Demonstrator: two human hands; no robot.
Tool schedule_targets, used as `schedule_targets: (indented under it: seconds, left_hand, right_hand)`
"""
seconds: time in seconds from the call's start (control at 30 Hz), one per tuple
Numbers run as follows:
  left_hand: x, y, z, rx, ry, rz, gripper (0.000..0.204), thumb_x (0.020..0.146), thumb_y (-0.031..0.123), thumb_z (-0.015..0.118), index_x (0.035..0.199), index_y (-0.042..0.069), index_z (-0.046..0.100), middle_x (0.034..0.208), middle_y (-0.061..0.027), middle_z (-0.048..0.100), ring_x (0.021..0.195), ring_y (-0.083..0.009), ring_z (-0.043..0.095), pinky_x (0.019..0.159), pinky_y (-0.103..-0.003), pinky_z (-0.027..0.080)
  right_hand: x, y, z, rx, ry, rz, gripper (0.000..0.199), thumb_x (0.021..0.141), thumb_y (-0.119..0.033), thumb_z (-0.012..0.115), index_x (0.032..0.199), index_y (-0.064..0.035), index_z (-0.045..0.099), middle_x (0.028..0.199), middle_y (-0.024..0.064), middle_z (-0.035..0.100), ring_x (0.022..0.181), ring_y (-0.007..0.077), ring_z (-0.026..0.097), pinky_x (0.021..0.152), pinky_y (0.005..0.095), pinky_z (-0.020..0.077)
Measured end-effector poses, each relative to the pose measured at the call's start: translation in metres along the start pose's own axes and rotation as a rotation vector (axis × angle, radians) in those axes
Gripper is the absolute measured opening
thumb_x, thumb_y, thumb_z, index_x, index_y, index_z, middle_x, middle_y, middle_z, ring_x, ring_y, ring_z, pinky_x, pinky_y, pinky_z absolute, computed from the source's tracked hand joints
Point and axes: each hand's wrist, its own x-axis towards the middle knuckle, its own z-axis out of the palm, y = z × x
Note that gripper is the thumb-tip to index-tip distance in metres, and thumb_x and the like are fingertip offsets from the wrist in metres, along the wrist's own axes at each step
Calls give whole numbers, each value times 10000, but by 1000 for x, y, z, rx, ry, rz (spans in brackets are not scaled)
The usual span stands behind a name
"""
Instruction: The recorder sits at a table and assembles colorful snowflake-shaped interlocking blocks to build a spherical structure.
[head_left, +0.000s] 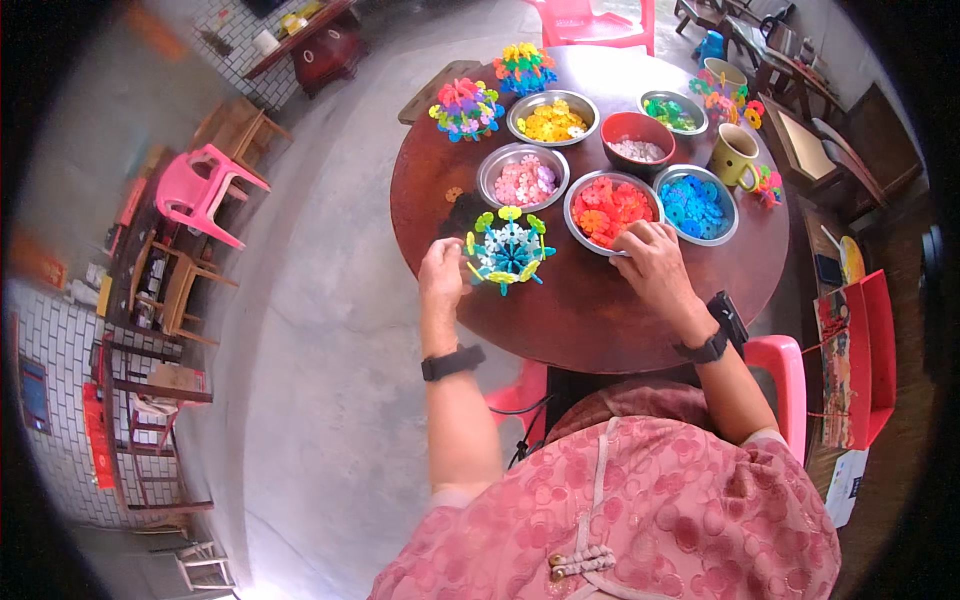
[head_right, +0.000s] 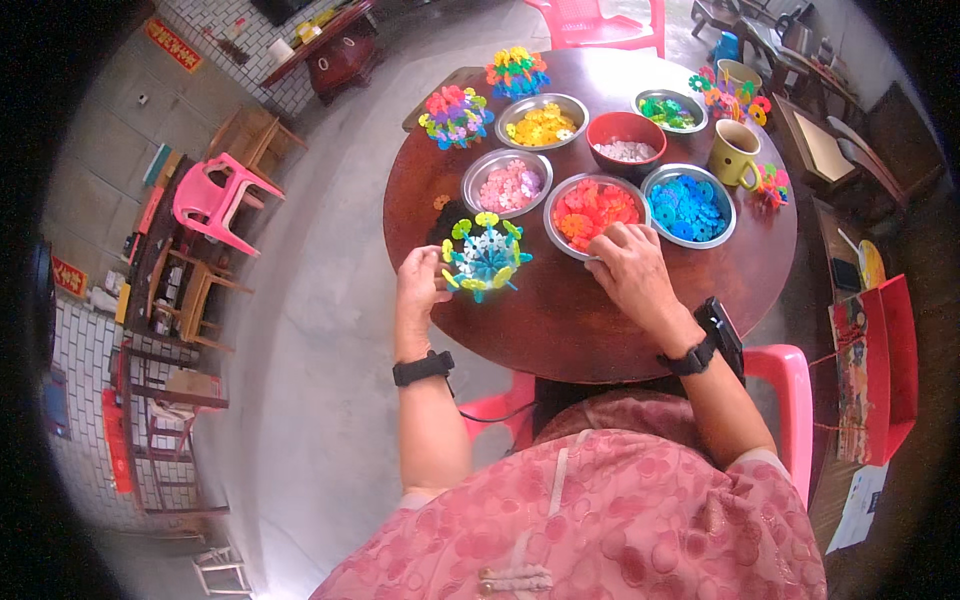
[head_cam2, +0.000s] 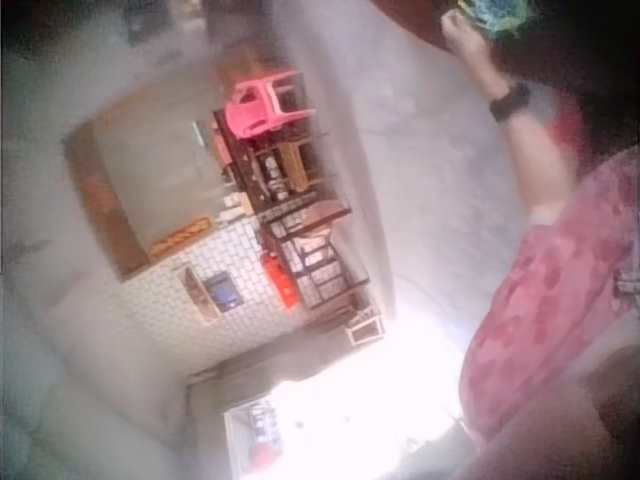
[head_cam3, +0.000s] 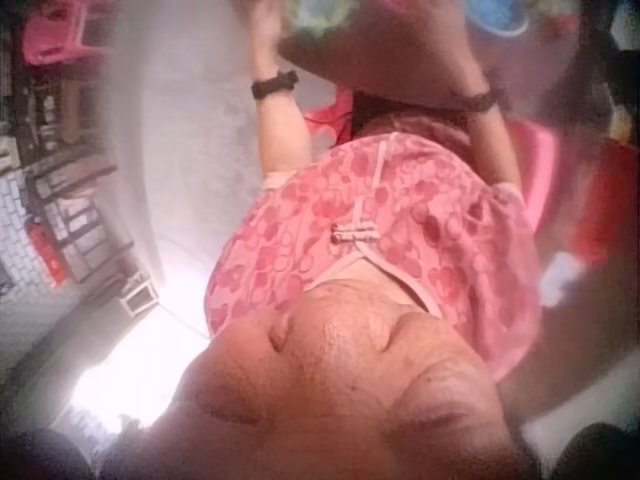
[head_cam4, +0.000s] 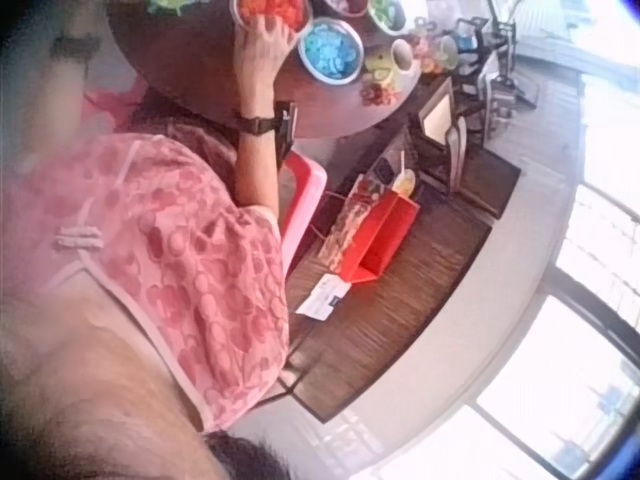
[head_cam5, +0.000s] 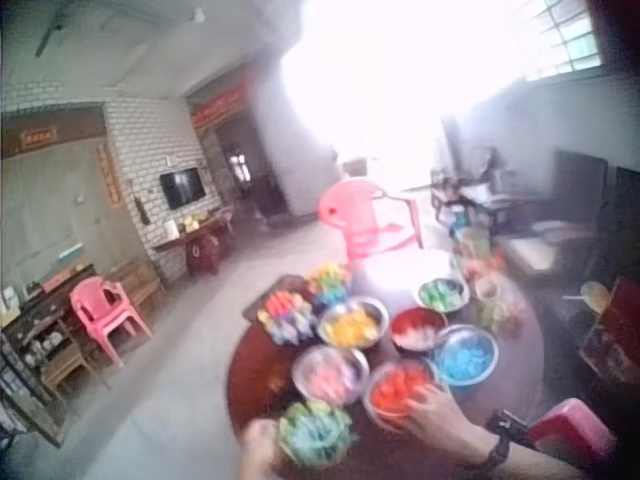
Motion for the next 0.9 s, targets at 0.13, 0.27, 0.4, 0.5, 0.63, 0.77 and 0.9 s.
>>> schedule_targets:
  seconds: [0.13,0.27,0.4,0.5,0.63,0.77,0.9]
  left_hand:
    - [-2,9,6,-60,-26,51,425,932,365,599,1206,47,531,1018,-73,619,823,-166,643,628,-317,547]
    - [-12,13,26,-75,-135,185,498,836,152,698,1274,37,491,1017,-103,631,836,-168,645,595,-307,558]
    - [-20,22,33,0,-310,137,433,845,71,641,1266,66,539,998,-46,605,829,-136,636,645,-271,546]
    - [-26,27,33,20,-429,117,427,844,53,635,1264,64,559,966,-21,616,832,-113,619,681,-258,519]
    - [-28,25,44,-91,-527,173,436,849,66,644,1275,54,552,1000,-32,630,899,-112,594,761,-243,478]
    - [-21,21,49,-60,-412,250,439,881,156,667,1281,39,531,998,-44,631,884,-113,592,743,-253,481]
    - [-16,17,47,-153,-396,302,465,937,333,631,1285,45,524,1027,-33,617,930,-109,578,764,-271,489]
  right_hand:
    - [-6,-18,-6,107,-90,1,151,792,-150,681,894,-88,588,916,108,565,894,309,580,818,426,441]
    - [-9,-31,-9,316,-227,65,313,776,-77,680,1061,-66,553,979,143,553,941,373,573,792,433,493]
    - [-4,-43,-14,390,-291,149,549,758,-52,689,1256,-68,459,1095,183,531,987,387,570,832,441,492]
    - [-2,-46,-14,401,-280,176,621,754,-47,691,1314,-66,425,1123,194,529,995,392,571,842,450,490]
    - [-8,-41,-7,360,-258,112,532,774,-84,684,1266,-74,480,1061,179,570,942,380,590,821,450,489]
    - [-13,-37,-4,256,-337,68,348,795,-135,672,1123,-78,568,952,149,604,885,347,605,773,442,487]
    - [-6,-34,-5,307,-308,7,191,805,-156,663,967,-74,605,863,118,613,860,307,610,752,422,468]
